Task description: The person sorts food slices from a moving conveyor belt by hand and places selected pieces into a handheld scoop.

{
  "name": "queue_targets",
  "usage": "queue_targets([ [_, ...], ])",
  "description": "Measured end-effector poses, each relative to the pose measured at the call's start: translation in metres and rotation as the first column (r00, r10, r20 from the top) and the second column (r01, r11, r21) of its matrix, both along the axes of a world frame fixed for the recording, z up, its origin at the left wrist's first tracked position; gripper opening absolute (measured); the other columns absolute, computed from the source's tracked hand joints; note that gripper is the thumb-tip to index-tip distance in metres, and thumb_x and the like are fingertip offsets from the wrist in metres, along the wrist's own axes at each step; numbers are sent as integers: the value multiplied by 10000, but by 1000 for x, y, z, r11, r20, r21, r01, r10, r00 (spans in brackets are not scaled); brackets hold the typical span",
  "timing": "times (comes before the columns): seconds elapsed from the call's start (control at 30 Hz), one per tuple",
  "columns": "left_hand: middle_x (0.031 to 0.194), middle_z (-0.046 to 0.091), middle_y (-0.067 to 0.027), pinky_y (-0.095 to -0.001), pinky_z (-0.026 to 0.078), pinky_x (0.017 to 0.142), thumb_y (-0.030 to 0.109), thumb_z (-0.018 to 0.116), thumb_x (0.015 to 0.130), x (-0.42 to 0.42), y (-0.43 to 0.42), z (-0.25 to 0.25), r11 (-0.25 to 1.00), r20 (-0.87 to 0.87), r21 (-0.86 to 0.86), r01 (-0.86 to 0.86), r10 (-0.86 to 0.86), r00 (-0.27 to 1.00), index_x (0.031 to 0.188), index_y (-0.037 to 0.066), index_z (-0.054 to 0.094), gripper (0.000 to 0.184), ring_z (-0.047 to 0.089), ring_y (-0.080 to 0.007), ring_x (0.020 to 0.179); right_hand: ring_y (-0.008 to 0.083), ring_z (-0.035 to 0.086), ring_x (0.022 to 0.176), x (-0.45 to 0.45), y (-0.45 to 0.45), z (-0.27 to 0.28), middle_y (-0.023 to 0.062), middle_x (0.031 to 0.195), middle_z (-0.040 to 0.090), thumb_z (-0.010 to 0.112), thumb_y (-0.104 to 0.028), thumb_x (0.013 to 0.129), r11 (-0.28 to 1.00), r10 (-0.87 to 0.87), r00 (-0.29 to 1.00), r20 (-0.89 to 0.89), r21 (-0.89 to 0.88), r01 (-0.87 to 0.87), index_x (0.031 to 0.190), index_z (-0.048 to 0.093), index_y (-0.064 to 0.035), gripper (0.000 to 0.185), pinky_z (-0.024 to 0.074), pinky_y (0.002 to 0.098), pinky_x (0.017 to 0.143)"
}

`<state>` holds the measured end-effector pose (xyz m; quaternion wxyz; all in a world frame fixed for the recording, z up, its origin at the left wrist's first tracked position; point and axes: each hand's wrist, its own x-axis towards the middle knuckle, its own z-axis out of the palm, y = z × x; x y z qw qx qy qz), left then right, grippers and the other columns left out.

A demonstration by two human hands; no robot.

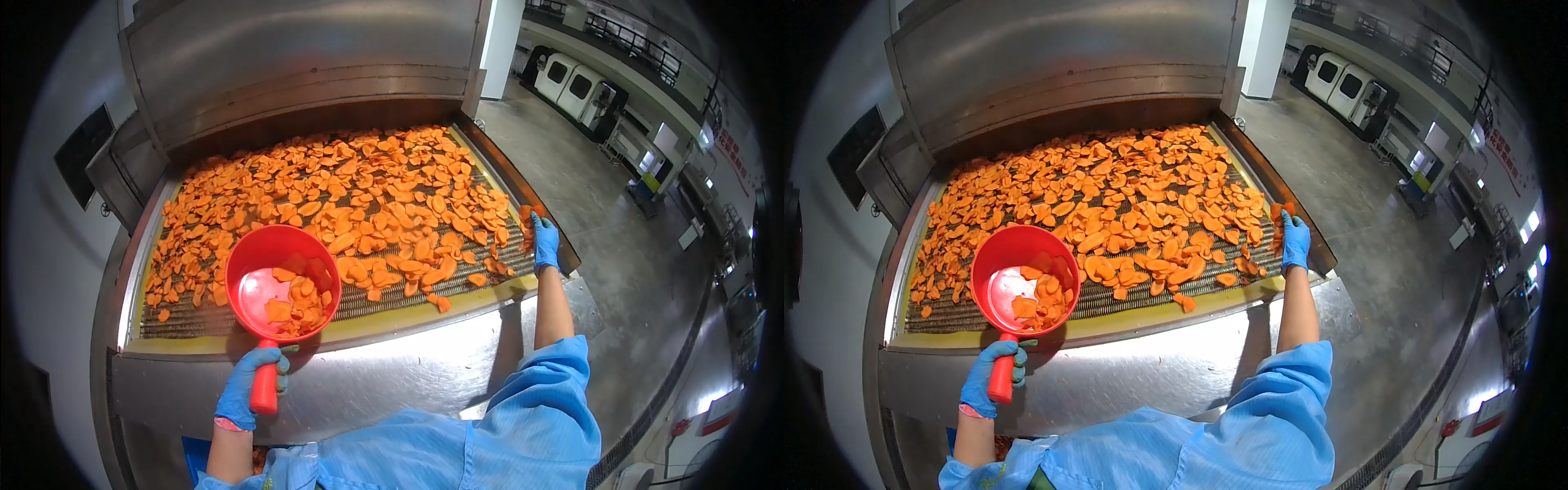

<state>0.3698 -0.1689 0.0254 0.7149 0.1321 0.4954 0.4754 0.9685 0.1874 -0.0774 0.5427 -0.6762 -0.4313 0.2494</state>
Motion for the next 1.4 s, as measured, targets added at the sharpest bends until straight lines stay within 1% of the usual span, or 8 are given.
queue_targets([
  [0.4, 727, 567, -59, -292, 467, 460, 198, 599, 856, -19, -37, -1, 990, 47, 57, -127, 125, 991, 988, 36, 513, 225, 543, -167, 503, 197, 622, 913, 4, -18, -4, 98, 1255, 530, 412, 258, 716, 969, 142, 940, -311, 239, -67, 1401, 436, -114, 780, 556, 275, 655],
  [0.53, 726, 563, -49, -291, 457, 452, 203, 575, 870, -24, -49, -1, 981, 62, 74, -179, 174, 983, 1073, 6, 517, 289, 534, -161, 495, 197, 622, 937, 6, -13, -10, 109, 1279, 523, 423, 250, 707, 930, 221, 935, -277, 348, -117, 1403, 431, -98, 778, 552, 259, 736],
  [0.7, 727, 561, -41, -293, 459, 460, 214, 567, 874, -31, -60, -3, 975, 73, 72, -212, 207, 976, 1201, -36, 487, 419, 532, -156, 498, 191, 637, 971, 4, -19, -6, 84, 1157, 627, 557, 181, 717, 992, 45, 999, 22, 118, -47, 1238, 572, -38, 566, 519, 268, 836],
  [0.97, 728, 565, -44, -294, 463, 463, 211, 566, 876, -32, -66, -7, 972, 122, 83, -219, 209, 970, 1193, -36, 487, 410, 534, -155, 506, 103, 575, 744, -3, -27, 18, 16, 849, 660, 689, -125, 856, 973, -32, 999, -33, 227, 39, 983, 655, -5, 178, 472, 255, 663],
  [1.03, 728, 566, -44, -293, 463, 463, 209, 569, 874, -31, -67, -8, 973, 128, 83, -215, 204, 971, 1195, -37, 486, 413, 533, -156, 507, 105, 578, 759, 2, -24, 13, 23, 868, 655, 691, -153, 862, 981, -17, 1000, -1, 191, 17, 1077, 639, -6, 265, 476, 251, 687],
  [1.13, 724, 564, -44, -294, 463, 462, 208, 574, 870, -30, -68, -7, 970, 126, 85, -228, 217, 968, 1167, -32, 496, 390, 532, -156, 506, 126, 596, 836, -31, -60, 34, 54, 1019, 662, 728, -128, 828, 876, 479, 876, -48, -34, -481, 1358, 507, -134, 575, 485, 251, 745],
  [1.27, 718, 563, -38, -288, 444, 439, 215, 557, 878, -31, -69, -10, 970, 110, 67, -235, 227, 968, 1157, -26, 512, 372, 521, -144, 487, 119, 629, 860, -13, -58, 22, 63, 988, 680, 723, -53, 781, 965, 233, 885, 403, -206, -160, 1252, 605, -141, 493, 508, 261, 700],
  [1.4, 712, 564, -26, -283, 426, 424, 222, 532, 892, -32, -72, -14, 965, 74, 75, -252, 247, 966, 1194, -29, 525, 393, 511, -131, 470, 273, 679, 834, 3, -77, -2, 119, 941, 701, 787, -266, 696, 764, 538, 574, 618, -644, -23, 1038, 705, -192, 359, 521, 346, 767],
])
